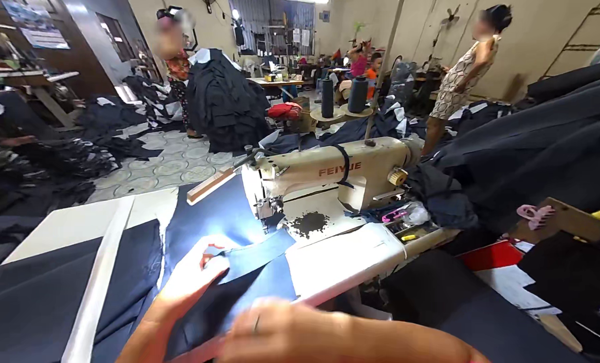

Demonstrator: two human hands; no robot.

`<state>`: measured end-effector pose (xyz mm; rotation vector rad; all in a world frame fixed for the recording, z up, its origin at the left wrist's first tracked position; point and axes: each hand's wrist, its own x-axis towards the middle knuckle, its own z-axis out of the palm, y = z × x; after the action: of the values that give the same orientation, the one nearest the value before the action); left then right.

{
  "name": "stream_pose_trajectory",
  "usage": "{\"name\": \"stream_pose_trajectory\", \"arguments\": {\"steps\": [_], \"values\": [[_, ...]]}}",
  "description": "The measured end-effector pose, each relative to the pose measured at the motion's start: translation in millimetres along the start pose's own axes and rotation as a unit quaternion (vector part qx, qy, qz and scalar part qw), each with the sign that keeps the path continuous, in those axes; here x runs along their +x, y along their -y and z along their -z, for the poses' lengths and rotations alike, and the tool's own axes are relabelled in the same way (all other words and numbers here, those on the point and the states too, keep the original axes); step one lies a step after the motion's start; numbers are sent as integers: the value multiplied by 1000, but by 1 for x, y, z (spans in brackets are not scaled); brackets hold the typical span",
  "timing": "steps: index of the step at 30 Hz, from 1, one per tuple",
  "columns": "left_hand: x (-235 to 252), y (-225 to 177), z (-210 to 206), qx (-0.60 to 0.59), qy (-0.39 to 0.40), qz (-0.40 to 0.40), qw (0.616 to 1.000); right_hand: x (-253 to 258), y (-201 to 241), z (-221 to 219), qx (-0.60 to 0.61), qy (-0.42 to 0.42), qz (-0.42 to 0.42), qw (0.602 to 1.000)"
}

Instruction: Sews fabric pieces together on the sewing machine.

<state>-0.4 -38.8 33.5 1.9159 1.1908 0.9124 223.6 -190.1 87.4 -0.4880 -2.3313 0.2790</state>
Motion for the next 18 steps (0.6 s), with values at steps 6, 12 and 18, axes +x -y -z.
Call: {"name": "stream_pose_trajectory", "arguments": {"steps": [6,12,18], "values": [[-54,-55,13,-208,115,-163,958,-11,-80,-44,29,-168,-107,980],[-100,-79,45,-79,12,-224,971,-16,-49,-70,317,-138,-140,928],[-81,-62,51,84,-92,-144,982,-47,-32,-92,207,-119,-50,970]]}}
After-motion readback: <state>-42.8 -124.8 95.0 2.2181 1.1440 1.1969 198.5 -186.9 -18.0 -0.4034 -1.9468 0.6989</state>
